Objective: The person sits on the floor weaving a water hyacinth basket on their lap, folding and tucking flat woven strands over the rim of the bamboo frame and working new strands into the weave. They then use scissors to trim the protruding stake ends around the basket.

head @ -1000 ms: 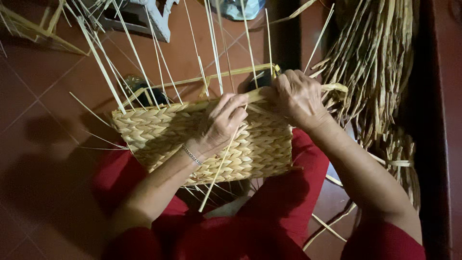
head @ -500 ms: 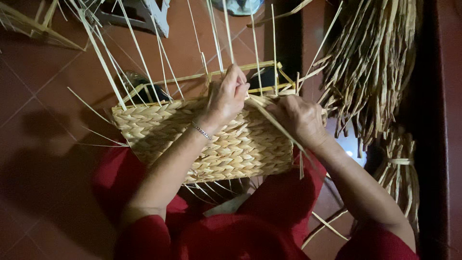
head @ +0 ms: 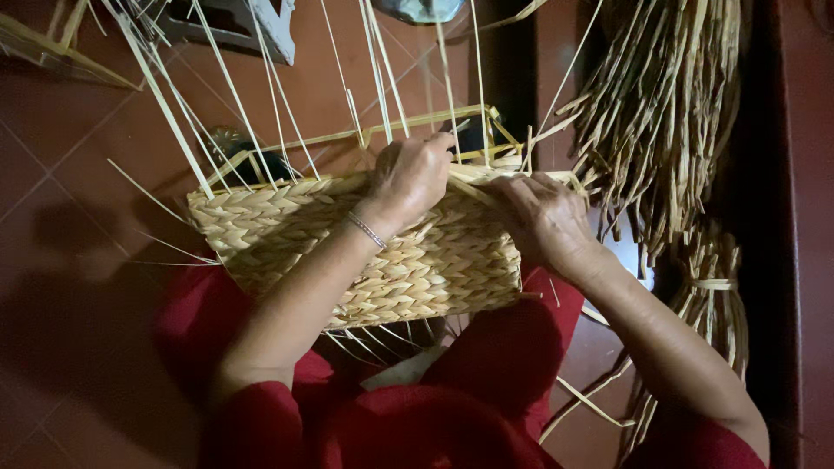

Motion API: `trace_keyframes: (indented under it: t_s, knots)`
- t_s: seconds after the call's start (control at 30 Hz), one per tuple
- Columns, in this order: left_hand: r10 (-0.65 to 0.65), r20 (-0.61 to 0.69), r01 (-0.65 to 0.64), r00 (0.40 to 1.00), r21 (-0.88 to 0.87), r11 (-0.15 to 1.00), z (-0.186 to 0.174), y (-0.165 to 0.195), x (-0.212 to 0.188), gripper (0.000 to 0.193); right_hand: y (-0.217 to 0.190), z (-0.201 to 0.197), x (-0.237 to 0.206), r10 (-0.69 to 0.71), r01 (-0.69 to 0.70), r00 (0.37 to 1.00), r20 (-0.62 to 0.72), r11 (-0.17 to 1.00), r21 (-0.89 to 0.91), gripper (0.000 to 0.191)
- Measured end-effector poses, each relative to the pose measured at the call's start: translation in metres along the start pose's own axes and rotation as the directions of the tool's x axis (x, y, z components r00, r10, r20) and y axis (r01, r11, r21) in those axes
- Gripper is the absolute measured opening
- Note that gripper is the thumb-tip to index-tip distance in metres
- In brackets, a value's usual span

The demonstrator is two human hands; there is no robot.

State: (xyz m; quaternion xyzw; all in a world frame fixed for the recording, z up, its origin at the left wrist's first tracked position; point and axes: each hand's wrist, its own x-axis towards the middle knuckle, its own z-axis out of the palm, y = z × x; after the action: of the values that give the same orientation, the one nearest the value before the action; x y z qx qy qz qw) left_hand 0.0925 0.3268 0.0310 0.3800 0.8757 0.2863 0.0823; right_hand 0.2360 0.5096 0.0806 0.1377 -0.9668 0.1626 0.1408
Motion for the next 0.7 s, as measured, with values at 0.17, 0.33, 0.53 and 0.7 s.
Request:
trace_keyframes:
  t_s: [0.17,0.33,0.53,0.7]
  knots:
    - [0.016,-0.190,-0.107,0.982,-0.478,0.872,-0.009,-0.002,-0.007,0.009,0.006,-0.028,0.003,0.195,-0.250,0.964,0.179,0.890,0.381,0.036]
    - [0.135,-0.191,-0.211,0.972,-0.469,0.858,-0.020,-0.005,-0.019,0.021,0.011,-0.052,0.008,0.114,-0.118,0.993,0.030,0.965,0.234,0.018]
    - [0.201,-0.004,-0.178,0.980,-0.484,0.857,-0.028,0.001,-0.026,0.046,0.001,-0.048,0.021,-0.072,0.044,0.994,-0.084,0.953,-0.301,0.016]
    - [0.269,-0.069,-0.274,0.961,-0.386,0.881,-0.025,0.007,-0.029,0.047,-0.008,-0.050,0.030,-0.385,0.212,0.914,-0.127,0.722,-0.658,0.009]
